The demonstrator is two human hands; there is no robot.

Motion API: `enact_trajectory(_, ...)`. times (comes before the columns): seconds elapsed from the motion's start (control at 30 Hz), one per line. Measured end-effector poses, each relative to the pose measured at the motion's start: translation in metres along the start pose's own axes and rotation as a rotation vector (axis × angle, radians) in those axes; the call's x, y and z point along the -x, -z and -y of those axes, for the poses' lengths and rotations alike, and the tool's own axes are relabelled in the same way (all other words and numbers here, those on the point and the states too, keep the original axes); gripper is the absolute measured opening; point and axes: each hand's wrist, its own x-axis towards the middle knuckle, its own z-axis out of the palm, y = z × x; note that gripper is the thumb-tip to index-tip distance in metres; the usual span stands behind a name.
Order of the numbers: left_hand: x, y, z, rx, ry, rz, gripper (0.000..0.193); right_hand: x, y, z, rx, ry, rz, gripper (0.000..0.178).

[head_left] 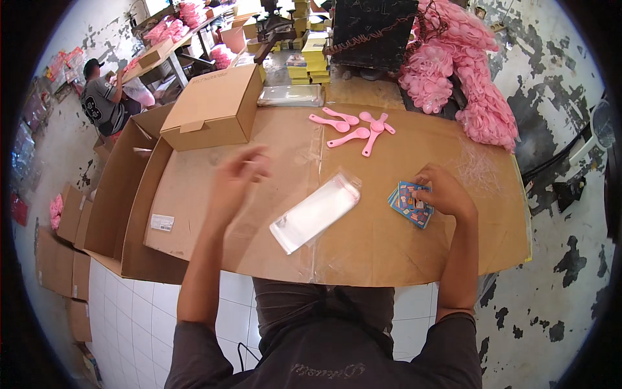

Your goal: The person repeatedly picks up small plastic bags, inserts a pink plastic spoon and a small card into each bag, and places the sealed bags on the table. The process is repeated for multiple units throughout the clip.

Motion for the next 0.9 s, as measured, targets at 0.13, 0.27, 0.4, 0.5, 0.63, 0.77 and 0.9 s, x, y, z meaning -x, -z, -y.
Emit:
enact_trajectory(0.13, -0.011, -0.075, 0.006, -0.53, -0.115, 0.256, 0.034, -0.005, -0.008, -0.004, -0.024, 0.036, -0.057, 0.03)
enact_trajectory(0.27, -0.021, -0.096, 0.02, -0.604, -0.224, 0.289, 0.028, -0.004, -0.003, -0.001, -0.1, 0.069, -0.068, 0.023)
enact_trajectory(0.4, -0.02, -0.095, 0.011, -0.522, 0.029, 0.34, 0.021, -0.002, 0.0, -0.005, -0.222, -0.051, -0.031, 0.017)
enact_trajectory(0.5, -0.013, -0.094, 0.015, -0.394, -0.017, 0.288, 0.016, -0.001, 0.004, 0.001, -0.229, -0.012, -0.094, 0.016)
enact_trajectory(0.63, -0.009, -0.094, 0.031, -0.096, -0.252, 0.21, 0.019, -0.007, -0.003, 0.032, -0.412, 0.053, -0.202, 0.016)
enact_trajectory(0.77, -0.002, -0.093, 0.013, 0.447, 0.119, 0.437, 0.02, -0.011, -0.024, 0.064, -0.544, 0.16, -0.27, 0.016)
enact_trajectory(0.9, 0.004, -0.098, 0.006, 0.372, 0.184, 0.452, 0.02, -0.015, -0.041, 0.077, -0.78, 0.131, -0.265, 0.02)
